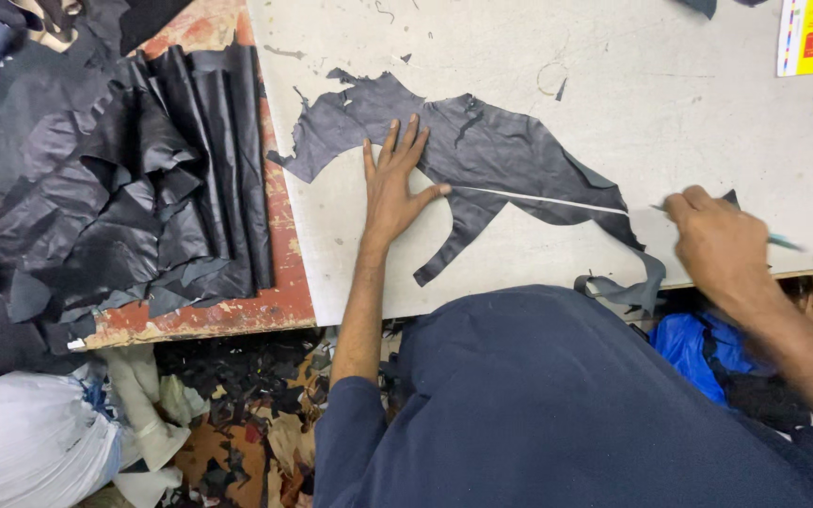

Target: The person uses a utility knife to cut black leather pieces on a workbench, following paper templates. They repeatedly position templates, trace outlines, and cut the leather, then remove and set aside the cut pieces.

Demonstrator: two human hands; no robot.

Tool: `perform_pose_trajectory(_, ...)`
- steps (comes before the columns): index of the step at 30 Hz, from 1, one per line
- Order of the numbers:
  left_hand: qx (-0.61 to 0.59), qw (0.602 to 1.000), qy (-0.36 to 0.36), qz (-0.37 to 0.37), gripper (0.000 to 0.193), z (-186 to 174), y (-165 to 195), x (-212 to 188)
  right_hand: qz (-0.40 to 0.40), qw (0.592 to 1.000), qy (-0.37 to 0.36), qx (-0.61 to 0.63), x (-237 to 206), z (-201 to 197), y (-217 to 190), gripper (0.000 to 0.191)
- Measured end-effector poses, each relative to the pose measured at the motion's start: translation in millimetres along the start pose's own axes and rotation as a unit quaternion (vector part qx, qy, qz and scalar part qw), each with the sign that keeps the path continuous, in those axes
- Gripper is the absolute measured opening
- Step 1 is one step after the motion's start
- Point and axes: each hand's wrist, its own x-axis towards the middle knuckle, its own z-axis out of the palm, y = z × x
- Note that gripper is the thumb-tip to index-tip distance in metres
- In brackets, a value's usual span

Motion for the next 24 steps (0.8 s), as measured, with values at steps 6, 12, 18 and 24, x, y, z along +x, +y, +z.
perform_pose_trajectory(6, -0.112, 0.985, 0.122, 0.048, 0.039, 11.2, -4.7, 26.8, -0.109, 0.952, 0.192, 0.21, 111.8, 29.5, -125.5, 0.014)
perform_pose_trajectory(12, -0.217, 0.97, 0.091, 0.057, 0.051, 10.6, -26.6, 57.9, -0.192, 0.915, 0.281, 0.216, 197.2, 48.2, -186.6, 0.009)
perform_pose_trajectory(18, -0.162, 0.98, 0.095, 0.067, 0.049, 10.8, -26.9, 55.2, -0.202, 0.934, 0.258, 0.144, 192.5, 63.8, -180.1, 0.012)
perform_pose_trajectory(24, -0.166, 0.981, 0.08, 0.062, 0.055, 6.5, -21.2, 56.8, -0.134, 0.966, 0.195, 0.104, 113.2, 64.0, -79.2, 0.027)
